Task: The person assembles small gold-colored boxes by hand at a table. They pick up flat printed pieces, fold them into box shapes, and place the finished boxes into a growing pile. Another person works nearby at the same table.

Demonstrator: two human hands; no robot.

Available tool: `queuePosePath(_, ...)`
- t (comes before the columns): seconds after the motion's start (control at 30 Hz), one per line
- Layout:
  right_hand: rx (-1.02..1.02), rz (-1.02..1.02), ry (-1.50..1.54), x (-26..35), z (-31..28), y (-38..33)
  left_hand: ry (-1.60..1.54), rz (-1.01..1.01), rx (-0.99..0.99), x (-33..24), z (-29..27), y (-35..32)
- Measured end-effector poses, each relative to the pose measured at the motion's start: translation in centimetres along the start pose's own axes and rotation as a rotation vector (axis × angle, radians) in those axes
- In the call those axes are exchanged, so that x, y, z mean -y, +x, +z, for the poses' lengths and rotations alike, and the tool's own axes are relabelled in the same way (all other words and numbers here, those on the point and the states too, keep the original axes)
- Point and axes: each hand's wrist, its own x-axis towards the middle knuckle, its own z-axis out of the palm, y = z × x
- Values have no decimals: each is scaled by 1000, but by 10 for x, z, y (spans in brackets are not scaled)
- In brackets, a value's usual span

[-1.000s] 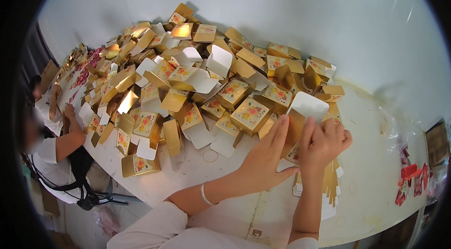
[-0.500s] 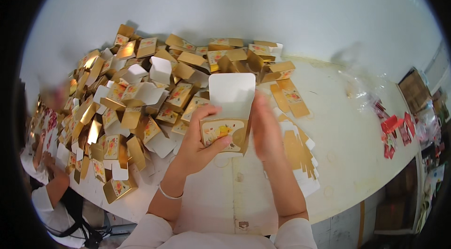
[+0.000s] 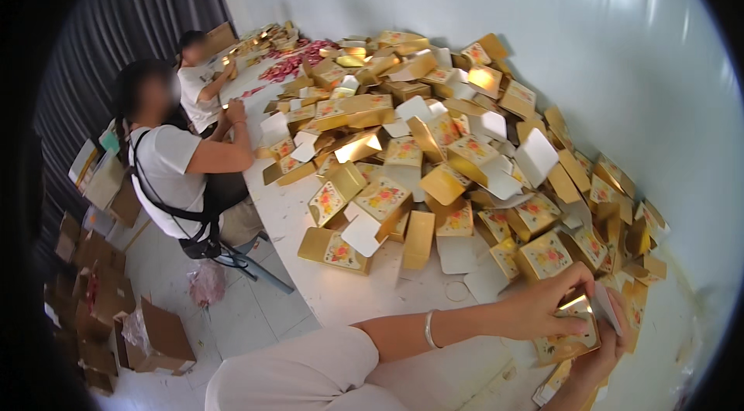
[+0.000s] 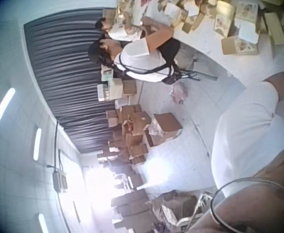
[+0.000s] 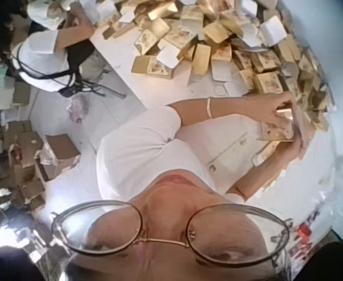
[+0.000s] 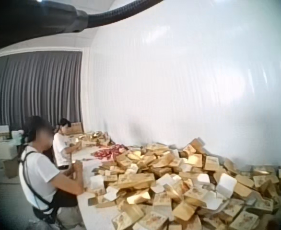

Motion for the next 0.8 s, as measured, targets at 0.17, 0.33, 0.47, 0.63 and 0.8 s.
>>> queuePosePath(0.17,209,-84,-81,18,11,2,133,-79,-7,-19,-10,-5)
queuePosePath(0.33,163,36,-101,16,-16,3,177,-125,56,-23,-9,-2)
queuePosePath(0.47,1,147,-199,18,-1,0,229,61,-15,-4,-7,-1)
queuePosePath(0.63,132,114,-94,21,8,4,50,-173,23,-19,-12,-2)
queuePosePath(0.8,371,26,57,11,0,8,-1,-133,-47,-14,-8,2)
